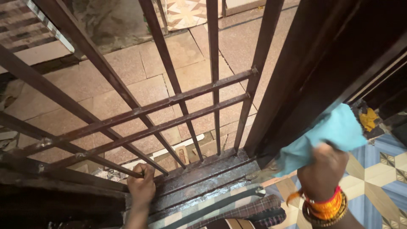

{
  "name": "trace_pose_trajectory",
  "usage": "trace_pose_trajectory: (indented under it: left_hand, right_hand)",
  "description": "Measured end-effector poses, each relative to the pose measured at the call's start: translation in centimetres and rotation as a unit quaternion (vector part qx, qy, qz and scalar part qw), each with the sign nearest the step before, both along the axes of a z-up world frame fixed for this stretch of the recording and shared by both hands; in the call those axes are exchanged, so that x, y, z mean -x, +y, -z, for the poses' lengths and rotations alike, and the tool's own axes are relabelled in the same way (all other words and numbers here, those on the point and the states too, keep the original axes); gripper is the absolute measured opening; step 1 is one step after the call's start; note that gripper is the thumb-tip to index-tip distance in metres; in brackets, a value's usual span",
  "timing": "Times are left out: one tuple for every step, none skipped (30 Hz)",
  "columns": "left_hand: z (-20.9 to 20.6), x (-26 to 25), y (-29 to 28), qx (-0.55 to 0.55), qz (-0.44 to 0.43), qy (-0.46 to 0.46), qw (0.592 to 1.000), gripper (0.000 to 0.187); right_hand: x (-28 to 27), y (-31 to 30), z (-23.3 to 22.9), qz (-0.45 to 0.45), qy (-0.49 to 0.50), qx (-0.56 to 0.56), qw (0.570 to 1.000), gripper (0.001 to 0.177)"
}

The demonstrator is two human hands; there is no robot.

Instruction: The person wipes the bars and frame of a metal gate using a blue cloth.

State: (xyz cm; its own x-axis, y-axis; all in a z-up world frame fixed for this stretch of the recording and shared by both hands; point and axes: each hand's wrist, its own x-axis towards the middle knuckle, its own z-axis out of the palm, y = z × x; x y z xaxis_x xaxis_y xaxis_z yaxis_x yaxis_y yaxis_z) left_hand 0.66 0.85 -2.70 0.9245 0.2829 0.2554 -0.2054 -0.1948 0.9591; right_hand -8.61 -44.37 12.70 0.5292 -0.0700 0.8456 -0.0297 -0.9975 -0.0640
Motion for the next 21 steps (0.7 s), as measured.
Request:
trace_pose_trajectory:
  left_hand:
    - [-0.1, 0.2, 0.1, -0.015, 0.001, -0.012, 1.000, 0.037]
    - [-0.2, 0.2, 0.1, -0.031, 0.003, -0.024, 0.999, 0.038]
    - [-0.2, 0.3, 0.1, -0.030, 0.000, -0.023, 0.999, 0.038]
    - [-0.1, 0.1, 0.0, -0.029, -0.002, -0.022, 0.999, 0.038]
    - [-0.1, 0.1, 0.0, -0.028, -0.002, -0.020, 0.999, 0.038]
    - [-0.1, 0.2, -0.1, -0.029, -0.003, -0.010, 1.000, 0.039]
    - [-0.2, 0.2, -0.1, -0.030, -0.005, -0.001, 1.000, 0.040]
    - [-0.4, 0.2, -0.1, -0.031, -0.007, 0.007, 0.999, 0.041]
    - [-0.6, 0.3, -0.1, -0.043, -0.007, 0.005, 0.999, 0.041]
    - [-0.7, 0.6, 0.0, -0.055, -0.006, 0.003, 0.998, 0.040]
    - [-0.9, 0.4, 0.0, -0.066, -0.005, -0.001, 0.998, 0.039]
    - [-1.0, 0.3, 0.0, -0.073, 0.002, -0.029, 0.997, 0.037]
    - [-1.0, 0.3, -0.1, -0.080, 0.010, -0.058, 0.995, 0.036]
    - [-1.0, 0.1, -0.1, -0.087, 0.018, -0.087, 0.992, 0.035]
    - [-1.0, 0.0, -0.1, -0.071, 0.018, -0.062, 0.995, 0.035]
    - [-0.8, -0.2, -0.2, -0.055, 0.018, -0.038, 0.998, 0.035]
    - [-0.7, 0.1, -0.1, -0.041, 0.020, -0.009, 0.999, 0.035]
    - [-0.5, 0.3, 0.1, -0.013, 0.025, 0.008, 1.000, 0.035]
    - [-0.3, 0.2, 0.1, 0.016, 0.030, 0.022, 0.999, 0.035]
    - [-0.1, 0.0, 0.1, 0.046, 0.035, 0.035, 0.998, 0.035]
    - [0.1, -0.1, 0.1, 0.049, 0.039, 0.027, 0.998, 0.034]
  right_hand:
    - [-0.3, -0.2, 1.6, -0.093, -0.097, -0.150, 0.979, 0.008]
    - [-0.7, 0.0, 2.9, -0.184, -0.188, -0.295, 0.919, 0.008]
    - [-0.7, 0.1, 3.6, -0.265, -0.267, -0.431, 0.820, 0.012]
    - [-0.2, -0.4, 3.4, -0.221, -0.204, -0.293, 0.908, 0.013]
    - [1.0, -1.3, 2.6, -0.168, -0.135, -0.145, 0.966, 0.016]
    - [1.7, -1.8, 1.7, -0.110, -0.061, 0.008, 0.992, 0.019]
    - [1.5, -1.6, 1.1, -0.092, 0.015, 0.001, 0.996, 0.012]
    - [1.2, -1.6, 0.3, -0.074, 0.091, -0.006, 0.993, 0.006]
    - [1.0, -1.3, -0.3, -0.054, 0.165, -0.014, 0.985, 0.009]
    - [0.8, -0.6, -0.7, -0.097, 0.120, -0.054, 0.987, 0.009]
    - [0.4, 0.4, -1.1, -0.138, 0.073, -0.091, 0.983, 0.010]
    - [0.0, 1.4, -1.6, -0.178, 0.026, -0.129, 0.975, 0.011]
    - [-0.5, 2.0, -2.4, -0.164, 0.009, -0.077, 0.983, 0.014]
    - [-1.2, 2.4, -3.3, -0.149, -0.007, -0.026, 0.988, 0.018]
    - [-1.8, 2.8, -4.2, -0.133, -0.021, 0.025, 0.991, 0.021]
    - [-2.5, 3.4, -5.1, -0.132, -0.020, -0.016, 0.991, 0.018]
    - [-3.0, 3.9, -5.9, -0.128, -0.016, -0.059, 0.990, 0.016]
    - [-3.3, 4.3, -6.7, -0.124, -0.013, -0.101, 0.987, 0.015]
    - [-3.8, 4.5, -7.7, -0.131, -0.049, -0.114, 0.984, 0.014]
    - [-4.3, 4.7, -8.8, -0.138, -0.085, -0.126, 0.979, 0.015]
    - [-4.6, 5.0, -9.7, -0.139, -0.109, -0.145, 0.973, 0.013]
